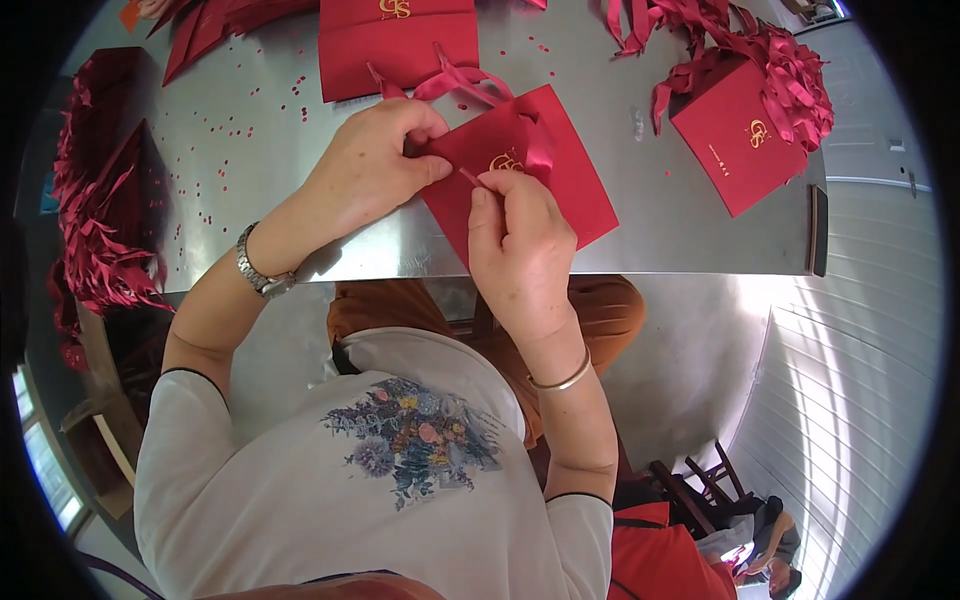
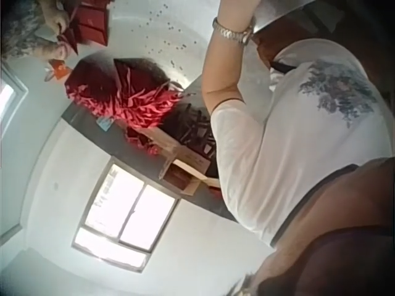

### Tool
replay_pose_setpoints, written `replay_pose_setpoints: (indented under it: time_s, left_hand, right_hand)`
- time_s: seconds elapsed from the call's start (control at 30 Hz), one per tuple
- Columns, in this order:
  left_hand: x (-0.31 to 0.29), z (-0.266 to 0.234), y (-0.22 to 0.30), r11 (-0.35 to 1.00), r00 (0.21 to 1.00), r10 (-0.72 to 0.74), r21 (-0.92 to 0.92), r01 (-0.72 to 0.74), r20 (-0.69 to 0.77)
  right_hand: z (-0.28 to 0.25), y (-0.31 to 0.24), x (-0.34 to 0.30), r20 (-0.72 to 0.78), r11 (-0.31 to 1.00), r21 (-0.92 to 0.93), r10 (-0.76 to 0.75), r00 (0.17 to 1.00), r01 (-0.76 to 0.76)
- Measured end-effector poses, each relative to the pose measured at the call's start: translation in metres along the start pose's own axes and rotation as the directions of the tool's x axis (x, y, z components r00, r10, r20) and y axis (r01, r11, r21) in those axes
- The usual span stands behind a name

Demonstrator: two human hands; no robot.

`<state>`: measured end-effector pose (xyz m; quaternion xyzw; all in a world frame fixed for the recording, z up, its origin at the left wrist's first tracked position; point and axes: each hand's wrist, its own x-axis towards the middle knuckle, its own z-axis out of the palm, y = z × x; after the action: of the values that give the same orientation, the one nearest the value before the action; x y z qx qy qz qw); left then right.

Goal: The person assembles gift pouches by threading ribbons through the pouch slots and folding the flaps by hand, setting the completed pouches aside on the table.

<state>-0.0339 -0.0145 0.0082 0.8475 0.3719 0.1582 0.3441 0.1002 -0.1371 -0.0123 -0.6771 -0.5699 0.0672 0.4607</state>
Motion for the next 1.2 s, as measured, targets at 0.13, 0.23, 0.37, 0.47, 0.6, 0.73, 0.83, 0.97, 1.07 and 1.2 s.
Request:
replay_pose_setpoints:
  time_s: [0.13,0.23,0.37,0.47,0.6,0.73,0.83,0.97,1.07,1.2]
  left_hand:
    - [0.004,-0.006,0.003,0.975,0.996,-0.061,-0.21,0.074,0.068]
    - [0.001,-0.01,0.007,0.948,0.994,-0.03,-0.312,0.063,0.108]
    - [-0.003,-0.01,0.006,0.951,0.984,-0.06,-0.289,0.107,0.167]
    - [-0.007,-0.012,0.011,0.936,0.979,-0.124,-0.309,0.17,0.164]
    - [-0.013,-0.009,0.016,0.907,0.978,-0.166,-0.368,0.203,0.13]
    - [-0.014,-0.003,0.012,0.892,0.993,-0.079,-0.439,0.107,0.082]
    - [-0.015,-0.003,0.01,0.866,0.985,-0.105,-0.473,0.159,0.138]
    - [-0.009,-0.009,0.011,0.83,0.982,-0.077,-0.534,0.16,0.175]
    - [-0.002,-0.009,0.007,0.842,0.973,-0.043,-0.515,0.158,0.228]
    - [0.002,-0.009,0.006,0.923,0.976,-0.03,-0.368,0.11,0.218]
  right_hand:
    - [0.006,0.003,-0.003,-0.065,0.999,-0.03,0.01,0.998,-0.012]
    - [0.008,0.004,-0.005,-0.078,0.999,-0.016,0.029,0.997,-0.03]
    - [0.008,0.004,-0.007,-0.091,0.999,-0.003,0.052,0.994,-0.053]
    - [0.007,0.005,-0.009,-0.118,0.997,0.039,0.075,0.99,-0.071]
    - [0.008,0.007,-0.012,-0.144,0.988,0.123,0.106,0.984,-0.089]
    - [0.001,0.002,-0.007,-0.106,0.983,0.151,0.123,0.987,-0.107]
    - [-0.009,-0.011,0.001,-0.046,0.986,0.063,0.159,0.986,-0.156]
    - [-0.006,-0.009,0.004,-0.079,1.0,-0.008,-0.014,0.997,0.013]
    - [-0.002,-0.011,0.002,-0.058,0.999,0.036,0.024,0.998,-0.022]
    - [0.004,-0.009,0.002,-0.08,0.999,0.032,0.041,0.996,-0.038]
